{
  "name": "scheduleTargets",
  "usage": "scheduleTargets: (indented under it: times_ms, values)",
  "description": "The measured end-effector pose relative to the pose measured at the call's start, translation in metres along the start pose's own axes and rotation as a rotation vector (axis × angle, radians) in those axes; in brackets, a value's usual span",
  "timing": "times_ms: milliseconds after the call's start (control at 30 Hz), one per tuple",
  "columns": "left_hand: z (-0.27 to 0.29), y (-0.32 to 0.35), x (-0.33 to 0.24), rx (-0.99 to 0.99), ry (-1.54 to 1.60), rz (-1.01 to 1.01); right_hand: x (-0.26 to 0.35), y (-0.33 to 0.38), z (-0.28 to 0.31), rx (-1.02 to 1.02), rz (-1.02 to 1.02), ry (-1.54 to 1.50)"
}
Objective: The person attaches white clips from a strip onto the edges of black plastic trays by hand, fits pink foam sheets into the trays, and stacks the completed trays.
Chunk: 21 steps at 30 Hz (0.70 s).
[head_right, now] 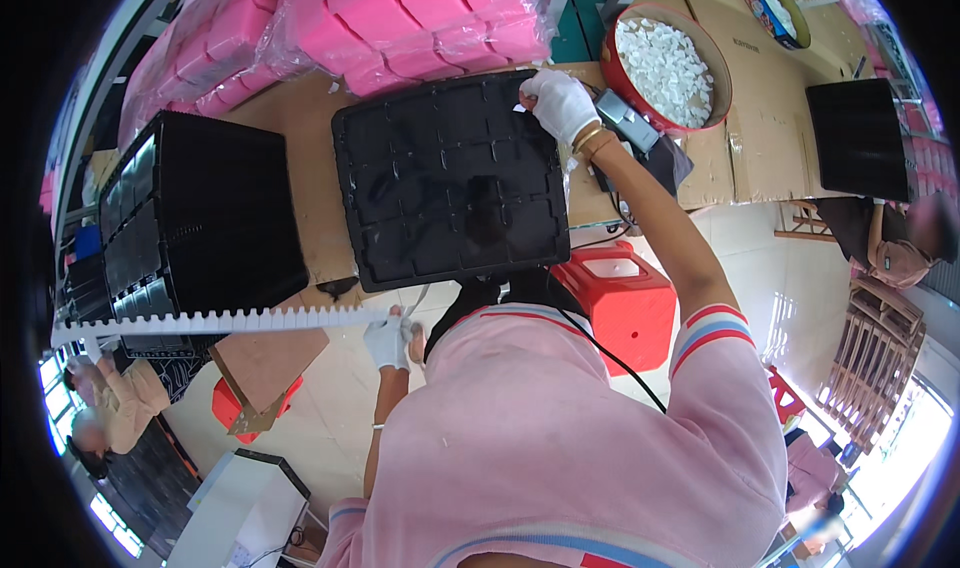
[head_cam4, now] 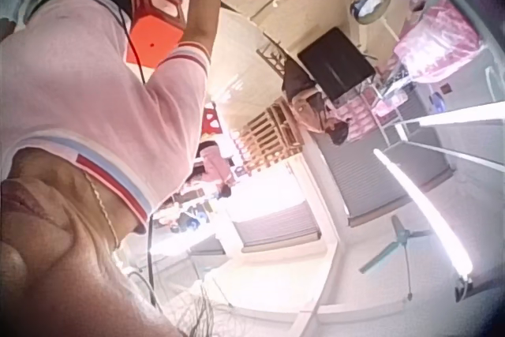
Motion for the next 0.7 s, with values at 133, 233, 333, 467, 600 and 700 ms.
scheduleTargets:
  times_ms: [133, 233, 333, 467, 600, 700]
  values:
    - [0.028, -0.027, 0.029, -0.106, 0.138, -0.032, -0.01, -0.028, -0.007, -0.062, 0.108, 0.104]
    - [0.034, -0.042, 0.024, -0.154, 0.055, 0.045, -0.005, -0.032, -0.013, -0.098, 0.152, 0.195]
    - [0.033, -0.044, 0.011, -0.169, 0.225, 0.042, -0.007, -0.034, -0.015, -0.048, 0.15, 0.2]
    - [0.002, -0.032, -0.012, -0.21, 0.394, 0.249, -0.009, -0.038, -0.014, -0.017, 0.131, 0.216]
    - [-0.023, -0.046, -0.009, 0.011, 0.354, 0.165, -0.009, -0.039, -0.016, 0.031, 0.166, 0.287]
    - [-0.026, -0.054, -0.004, 0.034, 0.266, 0.134, -0.005, -0.039, -0.021, 0.017, 0.256, 0.387]
Point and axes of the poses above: each hand's wrist, its own y-axis away from the middle knuckle, its own z-axis out of the back of the hand, x = y × z, the point moved 1 cm from there along -y, towards the middle knuckle, and after that the axes turned 13 degrees about -z, right-handed, at the moved point
